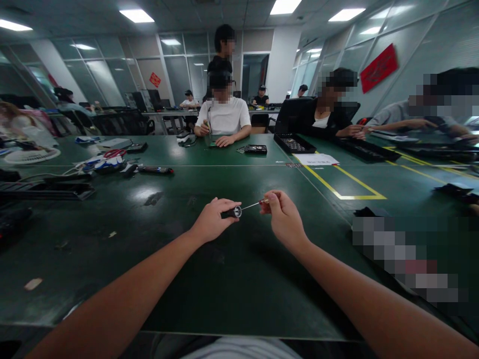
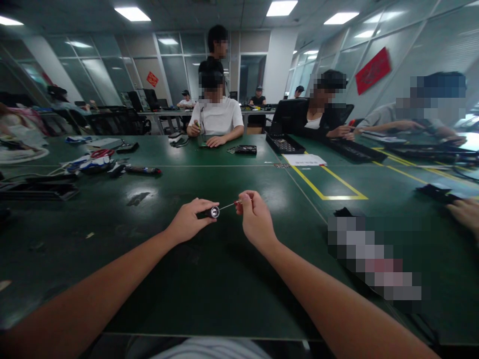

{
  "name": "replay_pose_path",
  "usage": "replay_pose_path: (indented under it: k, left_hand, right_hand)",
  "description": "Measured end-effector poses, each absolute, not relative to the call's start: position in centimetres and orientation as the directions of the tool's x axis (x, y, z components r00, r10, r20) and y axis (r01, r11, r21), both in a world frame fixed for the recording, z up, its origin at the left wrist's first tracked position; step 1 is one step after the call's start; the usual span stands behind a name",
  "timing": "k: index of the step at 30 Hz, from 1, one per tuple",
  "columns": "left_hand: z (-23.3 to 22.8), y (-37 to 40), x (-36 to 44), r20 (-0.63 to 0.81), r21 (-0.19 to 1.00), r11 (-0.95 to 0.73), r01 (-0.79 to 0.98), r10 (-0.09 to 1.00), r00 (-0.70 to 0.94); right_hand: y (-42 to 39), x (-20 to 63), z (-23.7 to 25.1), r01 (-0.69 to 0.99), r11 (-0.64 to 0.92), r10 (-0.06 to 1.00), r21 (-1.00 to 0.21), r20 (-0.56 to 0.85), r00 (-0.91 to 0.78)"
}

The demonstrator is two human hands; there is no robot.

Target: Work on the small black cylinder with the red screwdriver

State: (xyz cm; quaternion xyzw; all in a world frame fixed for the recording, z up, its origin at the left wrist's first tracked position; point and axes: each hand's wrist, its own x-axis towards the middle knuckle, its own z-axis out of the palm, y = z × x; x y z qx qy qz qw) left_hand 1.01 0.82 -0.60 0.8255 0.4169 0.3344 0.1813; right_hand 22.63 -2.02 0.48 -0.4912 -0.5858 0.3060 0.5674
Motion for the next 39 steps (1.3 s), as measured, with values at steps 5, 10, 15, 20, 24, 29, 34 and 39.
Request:
replay_pose_path:
  k: [5, 10, 15, 20, 24, 29, 34, 39]
  left_hand:
    - [-0.7, 0.7, 1.0, 0.385, 0.579, -0.58, 0.573, 0.814, 0.436]
    - [-0.9, 0.8, 1.1, 0.392, 0.565, -0.585, 0.582, 0.811, 0.435]
    - [-0.9, 0.8, 1.1, 0.379, 0.569, -0.555, 0.606, 0.832, 0.406]
    - [-0.9, 0.9, 0.9, 0.366, 0.583, -0.531, 0.615, 0.847, 0.385]
    - [-0.7, 0.8, 0.9, 0.362, 0.575, -0.537, 0.617, 0.843, 0.397]
    - [-0.3, 0.5, 1.1, 0.355, 0.559, -0.544, 0.626, 0.839, 0.412]
    - [-0.3, 0.6, 1.2, 0.341, 0.567, -0.537, 0.624, 0.843, 0.416]
    - [-0.6, 0.8, 1.2, 0.337, 0.574, -0.534, 0.62, 0.845, 0.415]
  right_hand:
    - [-3.2, 22.5, 1.6, 0.451, 0.415, 0.874, -0.79, 0.484, 0.042]
    - [-3.9, 22.4, 2.2, 0.579, 0.496, 0.827, -0.647, 0.555, -0.088]
    - [-3.7, 22.5, 2.1, 0.626, 0.49, 0.806, -0.606, 0.589, -0.06]
    - [-3.3, 22.8, 1.9, 0.61, 0.497, 0.784, -0.617, 0.621, -0.011]
    - [-3.5, 22.7, 2.0, 0.567, 0.528, 0.787, -0.632, 0.616, -0.046]
    - [-3.5, 22.6, 1.9, 0.546, 0.536, 0.8, -0.644, 0.594, -0.086]
    - [-3.4, 22.5, 1.8, 0.555, 0.524, 0.81, -0.646, 0.579, -0.091]
    - [-3.3, 22.5, 1.8, 0.599, 0.508, 0.804, -0.619, 0.59, -0.073]
